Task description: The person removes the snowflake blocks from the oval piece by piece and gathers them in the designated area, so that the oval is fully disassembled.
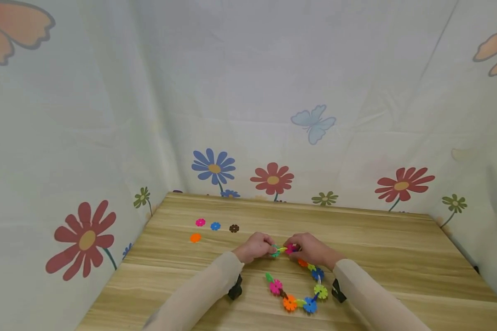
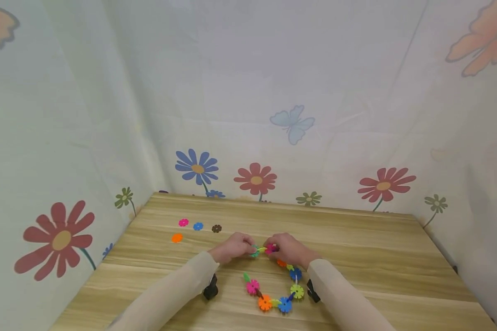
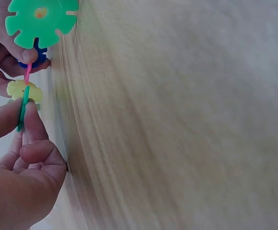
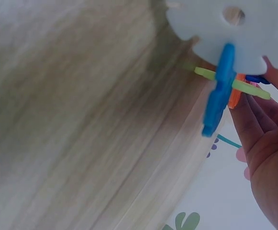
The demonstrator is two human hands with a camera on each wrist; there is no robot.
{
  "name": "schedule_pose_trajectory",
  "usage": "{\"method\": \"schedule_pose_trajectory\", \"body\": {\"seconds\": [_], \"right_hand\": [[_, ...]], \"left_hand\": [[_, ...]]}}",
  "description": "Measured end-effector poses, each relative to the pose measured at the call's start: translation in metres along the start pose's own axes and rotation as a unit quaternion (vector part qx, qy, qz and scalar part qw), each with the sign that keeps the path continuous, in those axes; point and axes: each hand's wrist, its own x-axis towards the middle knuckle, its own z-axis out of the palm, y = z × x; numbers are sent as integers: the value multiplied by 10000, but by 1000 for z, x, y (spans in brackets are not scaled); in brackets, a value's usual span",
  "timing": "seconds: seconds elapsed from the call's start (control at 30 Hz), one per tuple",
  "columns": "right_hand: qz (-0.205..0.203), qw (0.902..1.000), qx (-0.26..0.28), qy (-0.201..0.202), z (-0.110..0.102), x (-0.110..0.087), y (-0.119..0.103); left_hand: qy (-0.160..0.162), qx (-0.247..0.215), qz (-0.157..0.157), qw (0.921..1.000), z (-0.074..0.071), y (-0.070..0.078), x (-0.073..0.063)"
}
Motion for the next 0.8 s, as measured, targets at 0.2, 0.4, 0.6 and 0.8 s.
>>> {"method": "schedule_pose_trajectory", "body": {"seconds": [0.2, 0.4, 0.6, 0.8], "right_hand": [[89, 10000, 33, 27, -1, 0, 0], [199, 9998, 44, 14, -2, -2, 1], [311, 9995, -17, 29, -3, -4, 1], [333, 9994, -21, 14, -3, -5, 2]], "left_hand": [[25, 91, 14, 10000, -3, -3, 1], [70, 191, 161, 9997, -20, -9, -5], [73, -41, 239, 9997, -47, -21, -12], [297, -28, 194, 9994, -74, -32, -21]]}}
